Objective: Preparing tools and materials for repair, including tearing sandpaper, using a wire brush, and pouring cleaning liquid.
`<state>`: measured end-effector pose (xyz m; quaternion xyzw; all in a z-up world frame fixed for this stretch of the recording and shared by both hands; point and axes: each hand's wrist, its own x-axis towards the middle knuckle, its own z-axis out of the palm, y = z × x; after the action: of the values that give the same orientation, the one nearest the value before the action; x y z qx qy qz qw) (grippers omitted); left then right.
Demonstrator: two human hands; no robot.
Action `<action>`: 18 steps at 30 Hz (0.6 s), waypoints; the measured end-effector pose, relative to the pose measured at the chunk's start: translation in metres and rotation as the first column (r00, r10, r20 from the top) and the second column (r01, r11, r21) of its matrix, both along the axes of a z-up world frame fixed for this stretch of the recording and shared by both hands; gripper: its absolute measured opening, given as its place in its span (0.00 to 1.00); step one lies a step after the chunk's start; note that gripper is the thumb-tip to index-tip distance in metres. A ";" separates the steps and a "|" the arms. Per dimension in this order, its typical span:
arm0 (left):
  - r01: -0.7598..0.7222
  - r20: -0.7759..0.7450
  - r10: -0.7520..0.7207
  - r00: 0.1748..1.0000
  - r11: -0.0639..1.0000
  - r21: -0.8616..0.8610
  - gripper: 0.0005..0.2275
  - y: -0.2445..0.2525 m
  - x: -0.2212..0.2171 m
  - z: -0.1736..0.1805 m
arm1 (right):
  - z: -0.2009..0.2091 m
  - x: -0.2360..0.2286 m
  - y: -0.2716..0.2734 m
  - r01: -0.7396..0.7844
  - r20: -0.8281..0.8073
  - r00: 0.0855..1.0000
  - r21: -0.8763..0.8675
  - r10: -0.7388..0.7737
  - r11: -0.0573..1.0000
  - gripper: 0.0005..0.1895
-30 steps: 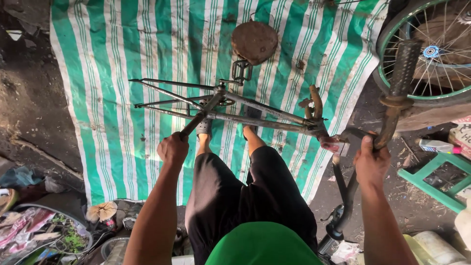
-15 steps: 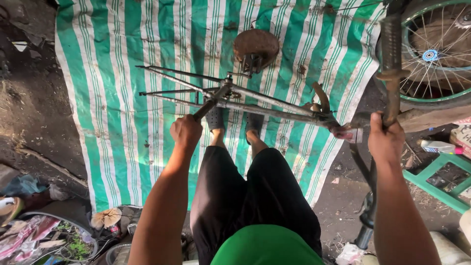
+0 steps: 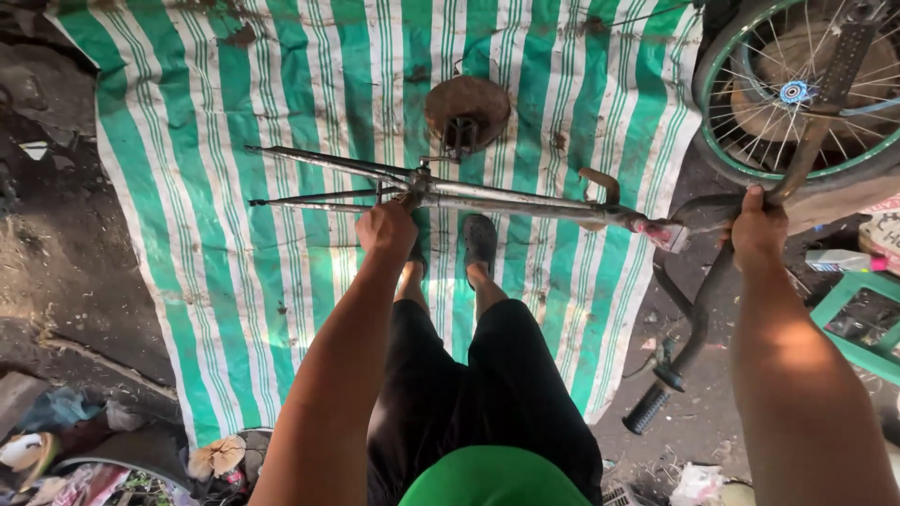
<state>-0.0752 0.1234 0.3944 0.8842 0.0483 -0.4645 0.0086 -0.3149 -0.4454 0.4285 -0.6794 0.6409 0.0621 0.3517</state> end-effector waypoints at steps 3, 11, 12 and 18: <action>0.058 -0.064 -0.052 0.997 0.994 0.094 0.13 0.004 -0.001 0.003 | 0.001 0.002 0.005 -0.173 -0.019 0.985 -0.026 0.172 0.985 0.32; -0.007 -0.006 0.008 1.000 0.995 0.100 0.15 -0.002 -0.019 0.013 | -0.036 -0.025 -0.013 -0.330 -0.003 0.942 -0.174 0.335 0.928 0.32; 0.004 -0.018 -0.003 1.000 0.995 0.099 0.15 0.000 -0.020 0.012 | -0.021 -0.019 -0.003 -0.323 -0.015 0.946 -0.171 0.325 0.931 0.32; -0.035 0.016 0.034 0.999 0.997 0.070 0.22 -0.003 -0.003 0.037 | 0.043 0.028 0.024 -0.370 -0.178 0.918 -0.061 0.354 0.927 0.35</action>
<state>-0.0778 0.1204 0.4309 0.8864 0.0800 -0.4558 -0.0142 -0.2868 -0.4213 0.4719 -0.7945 0.5331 0.1518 0.2482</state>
